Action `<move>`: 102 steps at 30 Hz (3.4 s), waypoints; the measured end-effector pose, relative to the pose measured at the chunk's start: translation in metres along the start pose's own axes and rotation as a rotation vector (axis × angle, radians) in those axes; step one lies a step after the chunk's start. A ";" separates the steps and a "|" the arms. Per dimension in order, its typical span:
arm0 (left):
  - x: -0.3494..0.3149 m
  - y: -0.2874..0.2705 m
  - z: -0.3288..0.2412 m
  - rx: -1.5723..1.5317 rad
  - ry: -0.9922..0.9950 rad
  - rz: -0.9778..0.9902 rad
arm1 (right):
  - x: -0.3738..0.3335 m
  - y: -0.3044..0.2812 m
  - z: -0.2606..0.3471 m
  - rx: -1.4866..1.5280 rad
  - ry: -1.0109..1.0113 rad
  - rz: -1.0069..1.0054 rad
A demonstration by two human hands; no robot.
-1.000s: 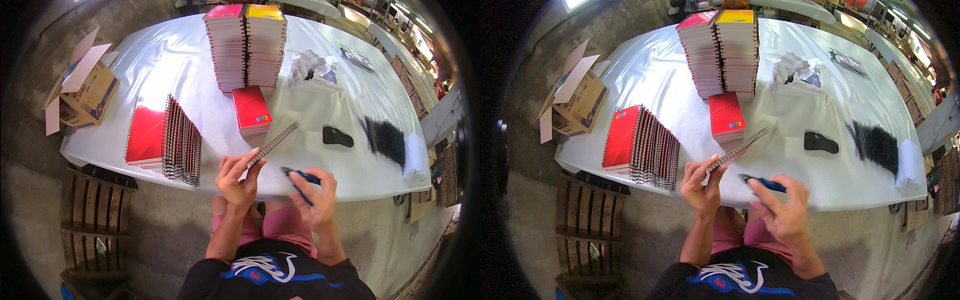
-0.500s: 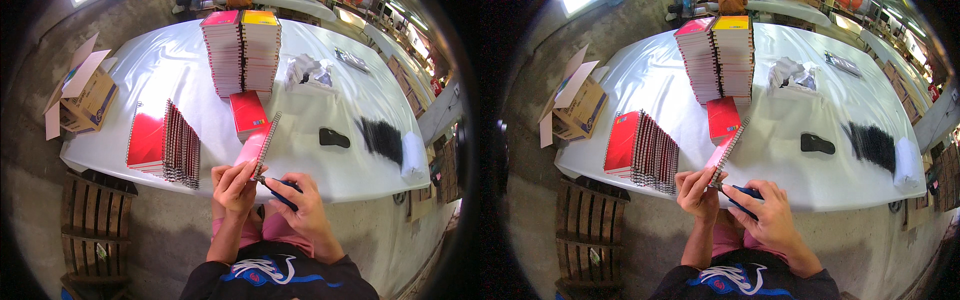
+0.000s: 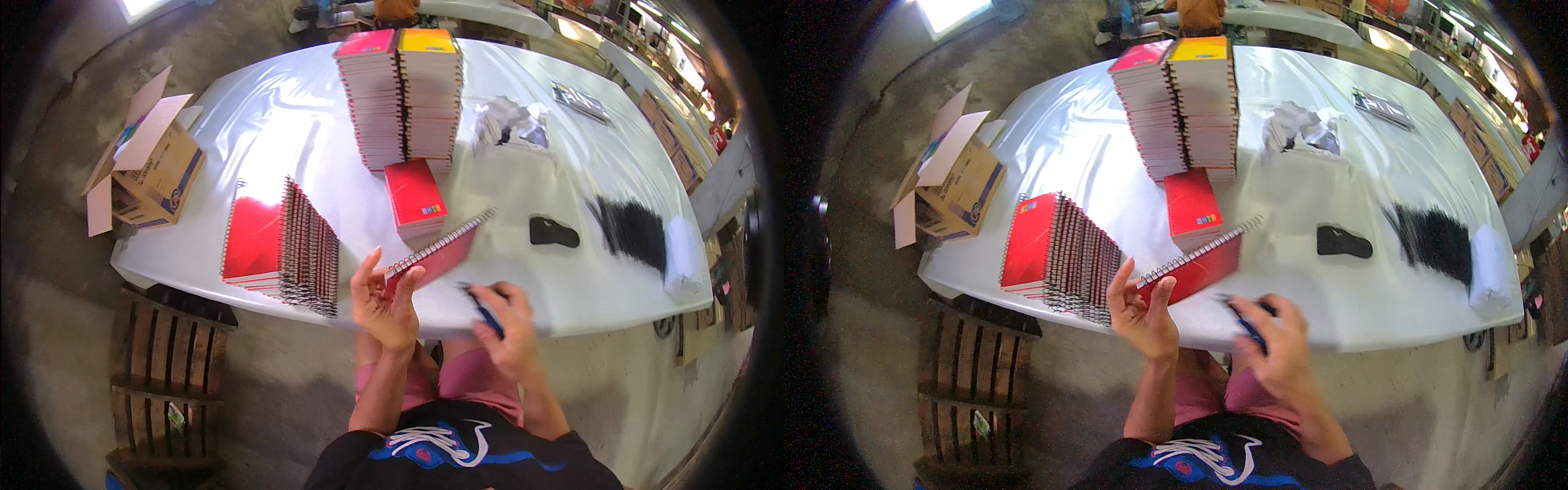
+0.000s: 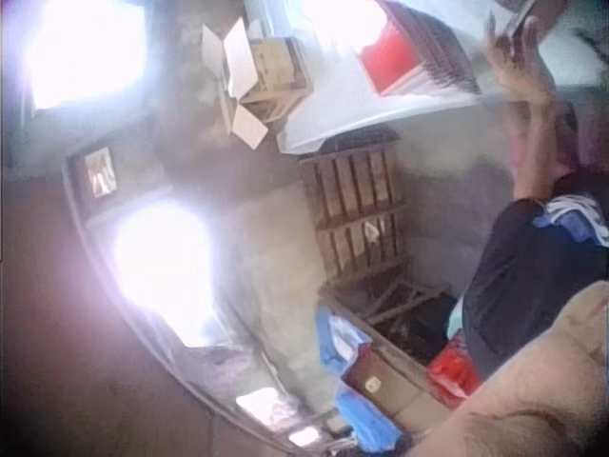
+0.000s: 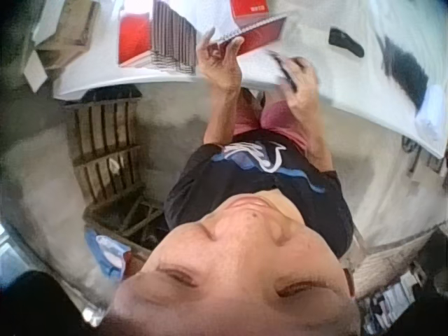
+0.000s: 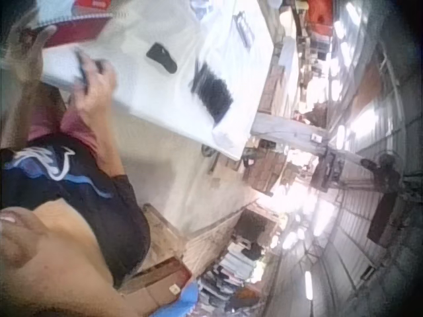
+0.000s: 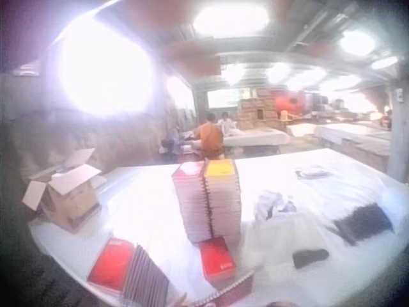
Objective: The person finishes spiral notebooks by aligning a wire coil through the punched holes, trimming the excess wire using a pair of pliers, and tucking the end of the wire into the spiral.
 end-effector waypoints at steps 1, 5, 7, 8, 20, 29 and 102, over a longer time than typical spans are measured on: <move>0.003 0.000 -0.001 -0.022 -0.006 0.049 | -0.006 -0.003 -0.015 -0.179 0.039 -0.062; 0.006 -0.007 0.002 -0.150 -0.149 0.018 | -0.035 0.003 -0.107 -0.692 0.256 -0.014; 0.004 -0.009 0.004 -0.224 -0.224 -0.005 | -0.033 0.001 -0.114 -0.794 0.299 -0.010; 0.003 -0.009 0.004 -0.262 -0.261 -0.015 | -0.032 -0.001 -0.113 -0.791 0.288 -0.042; 0.020 -0.024 -0.134 0.377 0.552 0.624 | 0.080 -0.012 0.031 1.256 -0.118 -0.077; 0.132 -0.068 -0.167 0.874 0.638 0.405 | 0.220 0.035 0.181 0.879 -0.369 0.115; -0.050 0.016 0.063 1.010 0.389 0.721 | 0.068 -0.121 -0.248 -0.607 0.294 -0.252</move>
Point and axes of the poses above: each hand's wrist, its own x-axis towards the middle knuckle, its own y-axis out of the palm, z = x × y, the point moved 4 cm from there along x, towards the middle knuckle, and after that the axes turned 13 degrees about -x, right-handed, at the moved point
